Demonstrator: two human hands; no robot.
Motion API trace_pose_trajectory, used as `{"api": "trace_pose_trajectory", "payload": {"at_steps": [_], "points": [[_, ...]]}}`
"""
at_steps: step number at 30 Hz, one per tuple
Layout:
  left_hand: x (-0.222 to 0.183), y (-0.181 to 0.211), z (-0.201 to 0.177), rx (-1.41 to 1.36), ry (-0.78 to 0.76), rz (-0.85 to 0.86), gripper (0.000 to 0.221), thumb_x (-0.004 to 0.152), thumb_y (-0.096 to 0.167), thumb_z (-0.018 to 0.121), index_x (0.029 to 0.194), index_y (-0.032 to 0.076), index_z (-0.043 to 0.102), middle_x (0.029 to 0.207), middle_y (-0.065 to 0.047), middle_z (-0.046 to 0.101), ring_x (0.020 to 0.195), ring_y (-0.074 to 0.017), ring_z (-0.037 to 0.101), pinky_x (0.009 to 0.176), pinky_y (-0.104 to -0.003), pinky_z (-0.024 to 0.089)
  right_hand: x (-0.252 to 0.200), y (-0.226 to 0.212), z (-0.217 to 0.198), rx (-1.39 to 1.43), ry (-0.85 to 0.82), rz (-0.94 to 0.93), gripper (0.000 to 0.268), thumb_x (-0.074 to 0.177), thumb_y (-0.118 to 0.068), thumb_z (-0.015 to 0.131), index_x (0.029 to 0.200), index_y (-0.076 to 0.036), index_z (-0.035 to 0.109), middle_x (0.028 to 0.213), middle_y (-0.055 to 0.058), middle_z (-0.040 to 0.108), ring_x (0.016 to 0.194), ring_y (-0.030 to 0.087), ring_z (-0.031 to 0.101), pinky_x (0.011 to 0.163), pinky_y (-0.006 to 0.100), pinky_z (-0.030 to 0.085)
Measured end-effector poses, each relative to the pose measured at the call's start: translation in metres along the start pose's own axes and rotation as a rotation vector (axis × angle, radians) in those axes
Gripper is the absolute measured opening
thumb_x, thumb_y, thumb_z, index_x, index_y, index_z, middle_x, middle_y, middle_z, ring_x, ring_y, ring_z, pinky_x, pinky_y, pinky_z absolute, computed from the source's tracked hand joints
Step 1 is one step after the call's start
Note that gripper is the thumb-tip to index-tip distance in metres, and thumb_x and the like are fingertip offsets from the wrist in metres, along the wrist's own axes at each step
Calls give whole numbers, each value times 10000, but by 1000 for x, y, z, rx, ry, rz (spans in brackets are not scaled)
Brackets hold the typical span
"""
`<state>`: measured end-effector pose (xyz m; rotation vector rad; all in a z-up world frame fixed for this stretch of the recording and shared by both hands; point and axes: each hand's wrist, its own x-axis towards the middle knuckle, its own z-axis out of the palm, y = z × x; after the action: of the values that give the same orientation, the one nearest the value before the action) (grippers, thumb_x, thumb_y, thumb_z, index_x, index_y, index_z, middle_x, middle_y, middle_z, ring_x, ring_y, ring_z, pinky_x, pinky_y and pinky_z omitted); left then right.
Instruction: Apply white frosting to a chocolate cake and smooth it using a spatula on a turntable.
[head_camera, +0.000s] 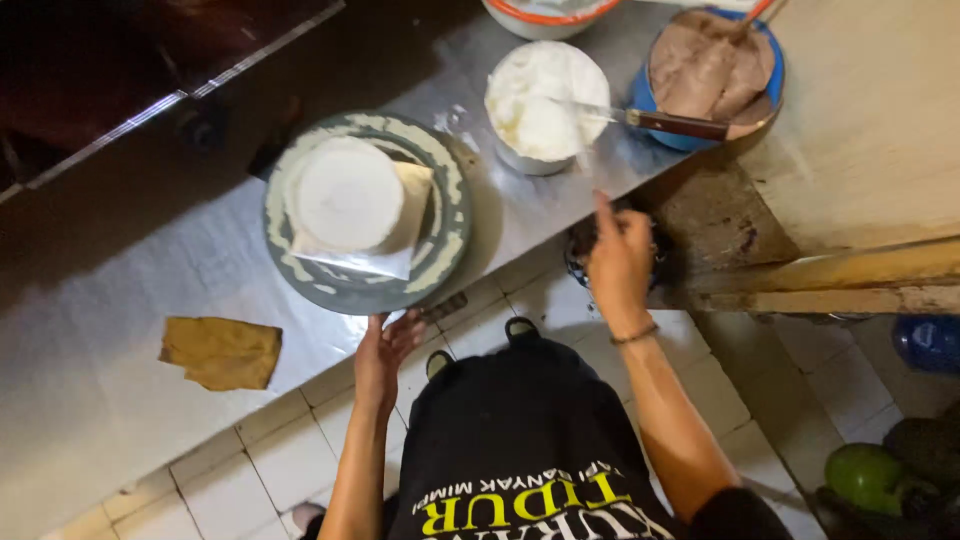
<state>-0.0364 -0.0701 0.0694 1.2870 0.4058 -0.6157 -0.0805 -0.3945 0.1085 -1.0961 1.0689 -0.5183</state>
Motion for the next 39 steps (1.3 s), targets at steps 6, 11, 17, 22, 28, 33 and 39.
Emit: {"api": "trace_pose_trajectory", "payload": {"at_steps": [6,11,17,22,28,33,39], "points": [[15,-40,37,-103,81,105,683,1053,486,449,1495,-33,413,1387,-286,588,1265,-462,587,1098,-582,441,16,44,-79,-1228,-310,-1056,611,891,139,608,1476,-24,537,1123,288,499,849,421,603,589,411,545],[24,-47,62,-283,258,238,471,1043,432,571,1318,52,524,1329,-213,642,1204,-399,661,1030,-532,536,8,31,-123,-1214,-514,-867,646,847,-22,578,1453,-247,584,1061,78,586,908,343,662,745,433,584],[36,-58,34,-260,398,279,344,1022,355,649,1226,80,621,1222,-178,681,1092,-386,709,995,-531,570,23,6,-120,-1172,-571,-899,511,918,-123,580,1377,-341,637,1098,-18,662,909,248,722,694,354,599],[35,-47,25,-251,417,270,266,1054,389,594,1189,161,612,1181,-95,678,1064,-324,716,997,-491,576,10,0,-98,-933,-655,-806,550,856,-54,624,1361,-266,674,1016,42,685,849,318,735,696,412,602],[37,-64,44,-237,469,255,221,1015,300,663,1126,115,613,1153,-175,700,1021,-405,729,956,-522,583,23,16,-104,-822,-652,-867,558,856,-46,668,1379,-241,674,992,44,690,886,306,727,734,390,591],[16,-43,71,238,504,307,396,851,-62,734,1213,-11,581,1164,-277,700,1000,-394,740,867,-481,609,27,-1,-89,-940,-621,-1041,587,872,-72,689,1402,-323,669,1063,-46,672,954,156,705,778,303,575],[31,-48,38,-260,376,267,389,958,243,642,1228,-34,603,1000,-183,712,897,-247,719,786,-334,579,20,-33,-54,-1142,-557,-1075,545,936,-5,678,1439,-213,697,1076,40,687,752,243,620,643,362,488]]}}
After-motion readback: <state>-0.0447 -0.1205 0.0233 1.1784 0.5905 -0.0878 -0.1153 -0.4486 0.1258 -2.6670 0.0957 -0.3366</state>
